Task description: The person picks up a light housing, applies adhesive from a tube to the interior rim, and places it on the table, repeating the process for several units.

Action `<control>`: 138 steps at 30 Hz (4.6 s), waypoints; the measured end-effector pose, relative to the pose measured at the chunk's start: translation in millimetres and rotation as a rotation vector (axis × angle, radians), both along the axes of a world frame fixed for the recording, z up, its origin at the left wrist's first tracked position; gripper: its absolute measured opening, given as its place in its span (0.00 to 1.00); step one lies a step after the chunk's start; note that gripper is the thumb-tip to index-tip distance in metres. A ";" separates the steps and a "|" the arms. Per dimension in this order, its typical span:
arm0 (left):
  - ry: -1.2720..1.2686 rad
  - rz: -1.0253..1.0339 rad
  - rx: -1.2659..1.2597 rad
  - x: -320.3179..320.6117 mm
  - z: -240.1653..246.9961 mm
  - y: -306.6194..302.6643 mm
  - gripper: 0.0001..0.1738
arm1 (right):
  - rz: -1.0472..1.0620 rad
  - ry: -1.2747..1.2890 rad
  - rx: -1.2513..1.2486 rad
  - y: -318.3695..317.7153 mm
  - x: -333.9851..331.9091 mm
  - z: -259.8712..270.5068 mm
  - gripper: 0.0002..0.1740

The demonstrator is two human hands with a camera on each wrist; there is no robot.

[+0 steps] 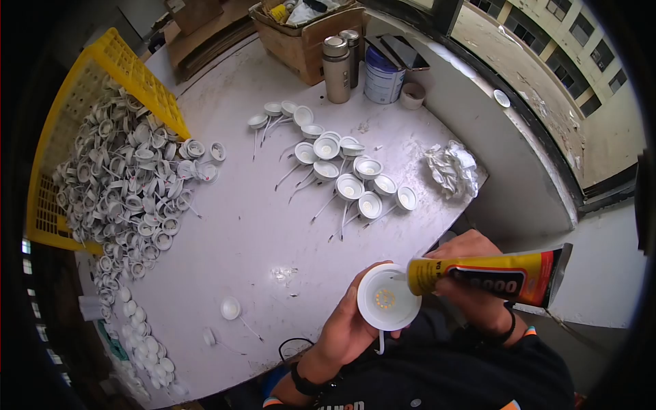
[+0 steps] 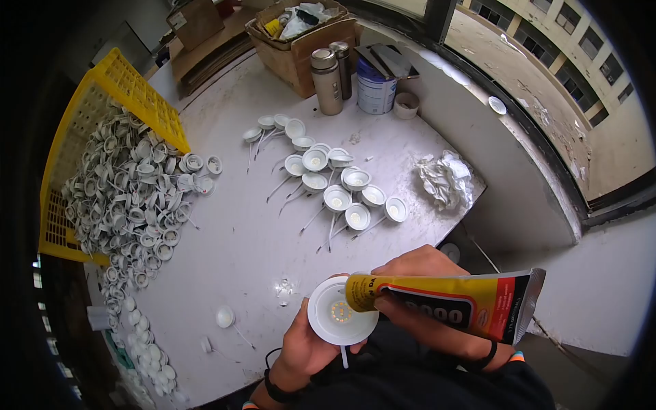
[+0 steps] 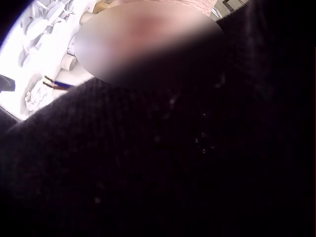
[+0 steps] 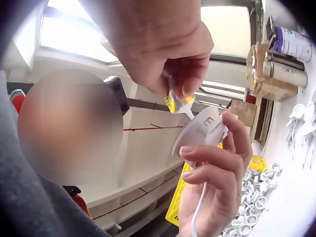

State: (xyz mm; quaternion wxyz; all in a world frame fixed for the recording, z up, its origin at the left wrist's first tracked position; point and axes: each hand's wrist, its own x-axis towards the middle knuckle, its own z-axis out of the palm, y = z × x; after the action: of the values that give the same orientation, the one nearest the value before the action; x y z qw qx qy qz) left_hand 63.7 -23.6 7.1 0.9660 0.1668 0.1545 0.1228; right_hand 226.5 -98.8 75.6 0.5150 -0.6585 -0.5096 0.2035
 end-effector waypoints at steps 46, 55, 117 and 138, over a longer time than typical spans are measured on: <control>-0.171 0.027 0.029 -30.9 -2.6 12.8 0.30 | 0.014 -0.305 0.040 8.7 -31.2 19.4 0.11; -0.108 0.093 0.123 -31.0 1.1 18.8 0.29 | 0.196 -0.354 -0.156 2.4 -27.2 33.1 0.10; 1.575 1.346 0.692 -232.4 -174.6 45.6 0.28 | -0.238 0.779 -0.016 40.0 6.5 -39.5 0.12; 1.518 -0.051 1.133 130.6 -193.5 131.7 0.39 | -0.258 0.861 -0.056 50.8 142.9 -49.2 0.13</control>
State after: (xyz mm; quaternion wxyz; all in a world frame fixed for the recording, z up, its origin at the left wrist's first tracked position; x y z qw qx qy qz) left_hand 194.2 108.1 -186.4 0.3851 0.6496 0.6554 0.0171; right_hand 369.4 -48.0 26.4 0.6831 -0.5858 -0.1571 0.4069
